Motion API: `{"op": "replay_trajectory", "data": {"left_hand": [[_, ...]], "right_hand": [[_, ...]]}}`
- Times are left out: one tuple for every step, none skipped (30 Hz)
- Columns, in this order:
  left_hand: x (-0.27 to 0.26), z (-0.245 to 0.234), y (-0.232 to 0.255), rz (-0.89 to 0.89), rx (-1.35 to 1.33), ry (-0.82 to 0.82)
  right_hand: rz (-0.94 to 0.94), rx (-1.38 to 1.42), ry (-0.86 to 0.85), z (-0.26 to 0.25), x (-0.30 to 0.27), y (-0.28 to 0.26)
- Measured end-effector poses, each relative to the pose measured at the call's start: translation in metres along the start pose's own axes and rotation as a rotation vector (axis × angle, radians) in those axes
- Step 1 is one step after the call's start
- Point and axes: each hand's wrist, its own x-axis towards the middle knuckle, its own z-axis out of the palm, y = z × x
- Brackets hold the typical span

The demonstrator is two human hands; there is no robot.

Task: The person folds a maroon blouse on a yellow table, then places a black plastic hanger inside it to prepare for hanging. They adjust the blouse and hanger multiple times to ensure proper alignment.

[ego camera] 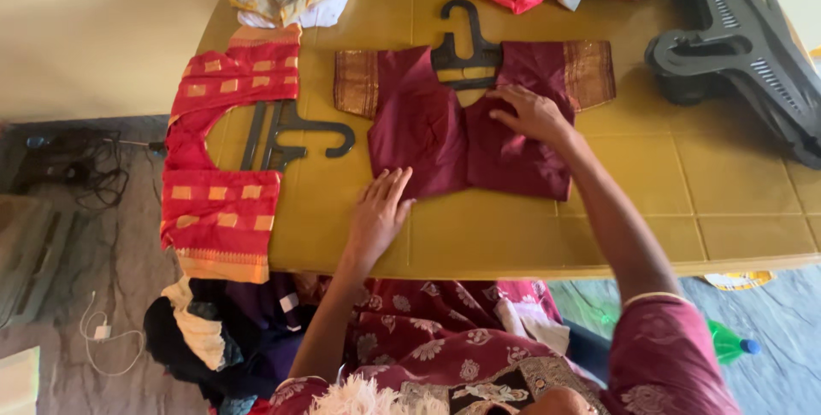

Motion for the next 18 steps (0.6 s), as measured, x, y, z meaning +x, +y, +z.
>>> {"op": "replay_trajectory", "data": {"left_hand": [[-0.009, 0.001, -0.006, 0.019, 0.053, 0.053], [-0.018, 0.005, -0.01, 0.025, 0.045, 0.083], [-0.024, 0.01, -0.015, 0.031, 0.038, 0.112], [-0.026, 0.014, -0.02, 0.042, 0.029, 0.144], [-0.027, 0.017, -0.024, 0.006, -0.034, 0.135], [-0.031, 0.021, -0.025, -0.038, -0.1, 0.122], [-0.034, 0.023, -0.024, -0.083, -0.167, 0.107], [-0.034, 0.023, -0.024, -0.066, -0.131, 0.118], [-0.034, 0.021, -0.023, -0.048, -0.096, 0.128], [-0.032, 0.018, -0.02, -0.03, -0.059, 0.144], [-0.031, 0.014, -0.016, -0.074, -0.102, 0.114], [-0.03, 0.007, -0.013, -0.119, -0.141, 0.086], [-0.03, 0.001, -0.01, -0.164, -0.18, 0.057], [-0.028, -0.006, -0.007, -0.147, -0.127, 0.116], [-0.027, -0.012, -0.004, -0.13, -0.073, 0.175], [-0.028, -0.016, 0.0, -0.115, -0.018, 0.236], [-0.029, -0.02, 0.003, -0.128, -0.002, 0.264], [-0.029, -0.022, 0.004, -0.142, 0.016, 0.3]], "right_hand": [[-0.049, 0.015, -0.058, -0.007, -0.011, -0.003], [-0.088, 0.03, -0.12, -0.01, -0.024, -0.008], [-0.087, 0.058, -0.109, -0.011, -0.038, -0.016], [-0.084, 0.081, -0.094, -0.015, -0.059, -0.022], [-0.08, 0.104, -0.078, -0.019, -0.08, -0.03], [-0.086, 0.035, -0.048, -0.021, -0.102, -0.038], [-0.094, -0.034, -0.02, -0.022, -0.125, -0.047], [-0.102, -0.102, 0.012, -0.02, -0.143, -0.057], [-0.05, -0.138, 0.071, -0.018, -0.159, -0.066], [-0.003, -0.177, 0.131, -0.016, -0.17, -0.074], [0.044, -0.217, 0.19, -0.016, -0.179, -0.079], [0.083, -0.229, 0.212, -0.015, -0.184, -0.084], [0.123, -0.242, 0.233, -0.014, -0.187, -0.087], [0.16, -0.251, 0.257, -0.013, -0.188, -0.09], [0.142, -0.259, 0.271, -0.013, -0.189, -0.092], [0.119, -0.265, 0.284, -0.015, -0.192, -0.094], [0.097, -0.271, 0.297, -0.016, -0.195, -0.096], [0.096, -0.271, 0.297, -0.018, -0.195, -0.097]]}}
